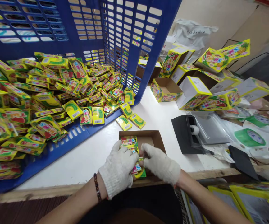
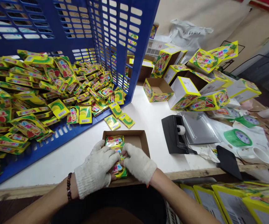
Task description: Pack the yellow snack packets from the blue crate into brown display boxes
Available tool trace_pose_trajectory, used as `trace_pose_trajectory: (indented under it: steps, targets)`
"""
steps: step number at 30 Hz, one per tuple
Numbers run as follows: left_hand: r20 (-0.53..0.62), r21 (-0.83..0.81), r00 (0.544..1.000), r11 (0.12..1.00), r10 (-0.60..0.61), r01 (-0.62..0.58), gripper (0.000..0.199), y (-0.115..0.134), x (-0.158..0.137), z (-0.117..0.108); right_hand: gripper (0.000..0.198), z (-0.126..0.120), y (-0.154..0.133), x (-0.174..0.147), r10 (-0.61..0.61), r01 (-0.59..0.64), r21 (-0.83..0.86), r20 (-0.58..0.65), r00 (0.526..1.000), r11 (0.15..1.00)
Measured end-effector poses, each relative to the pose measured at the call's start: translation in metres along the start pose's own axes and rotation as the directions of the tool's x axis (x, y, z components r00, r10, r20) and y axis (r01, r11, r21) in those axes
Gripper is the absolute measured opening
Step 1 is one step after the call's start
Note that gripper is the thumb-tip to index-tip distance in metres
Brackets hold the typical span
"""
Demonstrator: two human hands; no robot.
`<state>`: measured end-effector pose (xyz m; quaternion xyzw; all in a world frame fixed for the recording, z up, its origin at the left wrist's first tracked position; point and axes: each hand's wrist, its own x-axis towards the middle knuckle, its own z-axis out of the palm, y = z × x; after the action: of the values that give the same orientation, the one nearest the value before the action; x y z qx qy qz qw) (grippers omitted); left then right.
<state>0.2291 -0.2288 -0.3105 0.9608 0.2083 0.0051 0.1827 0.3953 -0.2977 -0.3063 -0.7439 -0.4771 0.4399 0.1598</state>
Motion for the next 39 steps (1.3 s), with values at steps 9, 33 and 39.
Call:
trace_pose_trajectory:
  steps: [9, 33, 39]
  targets:
    - [-0.047, -0.658, 0.915, 0.701, -0.401, 0.274, 0.023, -0.017, 0.017, -0.027, 0.015, -0.002, 0.011, 0.016, 0.150, -0.104, -0.278, 0.149, 0.978, 0.955]
    - [0.416, -0.296, 0.829, 0.807, -0.373, 0.512, 0.041, -0.014, 0.071, -0.020, 0.023, 0.019, 0.012, 0.004, 0.116, -0.118, 0.000, 0.176, 0.978, 0.993]
    - [0.372, -0.353, 0.843, 0.780, -0.389, 0.516, 0.034, -0.012, 0.073, -0.018, 0.019, 0.021, 0.023, 0.015, 0.169, -0.206, 0.114, 0.272, 0.947, 0.972]
